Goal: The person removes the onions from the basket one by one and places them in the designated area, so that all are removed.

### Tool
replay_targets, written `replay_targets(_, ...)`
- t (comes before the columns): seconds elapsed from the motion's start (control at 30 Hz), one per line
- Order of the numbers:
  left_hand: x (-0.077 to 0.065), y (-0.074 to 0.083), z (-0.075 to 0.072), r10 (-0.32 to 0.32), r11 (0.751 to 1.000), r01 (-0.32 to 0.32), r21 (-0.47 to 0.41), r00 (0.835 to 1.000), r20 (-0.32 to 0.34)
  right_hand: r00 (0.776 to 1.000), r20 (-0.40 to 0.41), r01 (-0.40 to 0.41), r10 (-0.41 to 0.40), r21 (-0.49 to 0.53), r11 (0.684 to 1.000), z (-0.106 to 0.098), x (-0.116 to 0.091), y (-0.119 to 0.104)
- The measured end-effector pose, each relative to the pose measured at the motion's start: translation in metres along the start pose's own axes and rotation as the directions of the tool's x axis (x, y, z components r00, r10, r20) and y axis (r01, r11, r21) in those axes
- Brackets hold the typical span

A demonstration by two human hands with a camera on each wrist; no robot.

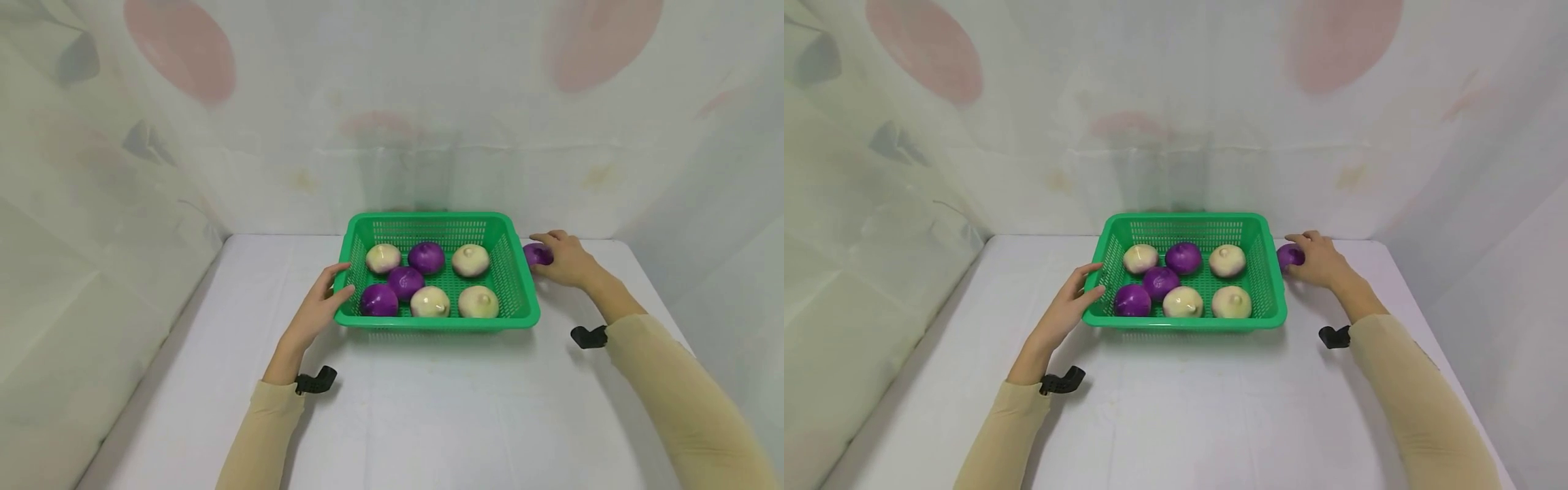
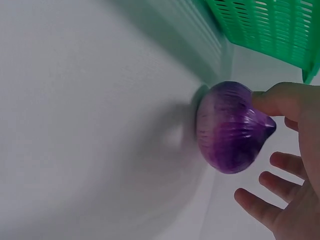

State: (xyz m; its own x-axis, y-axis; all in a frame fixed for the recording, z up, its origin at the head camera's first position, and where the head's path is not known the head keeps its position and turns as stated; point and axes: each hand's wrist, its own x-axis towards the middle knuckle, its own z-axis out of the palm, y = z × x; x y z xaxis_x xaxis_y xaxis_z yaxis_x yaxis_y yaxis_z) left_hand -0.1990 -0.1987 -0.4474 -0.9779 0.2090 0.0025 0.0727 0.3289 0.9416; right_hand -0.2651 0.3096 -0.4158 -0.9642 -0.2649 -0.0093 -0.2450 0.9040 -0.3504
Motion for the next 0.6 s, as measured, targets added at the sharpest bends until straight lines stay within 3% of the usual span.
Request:
replay_targets(0.33,0.001,0.001,0.000,0.011,1.000,-0.011,-0.006,1.000,0.001,0.999,-0.027,0.017,-0.018,-0.023,1.000,-0.023,-0.008,-0.009)
replay_targets(0.6,0.001,-0.002,0.000,0.010,1.000,-0.010,-0.001,1.000,-0.003,0.993,-0.097,0.072,-0.074,-0.018,0.997,-0.035,-0.014,-0.026)
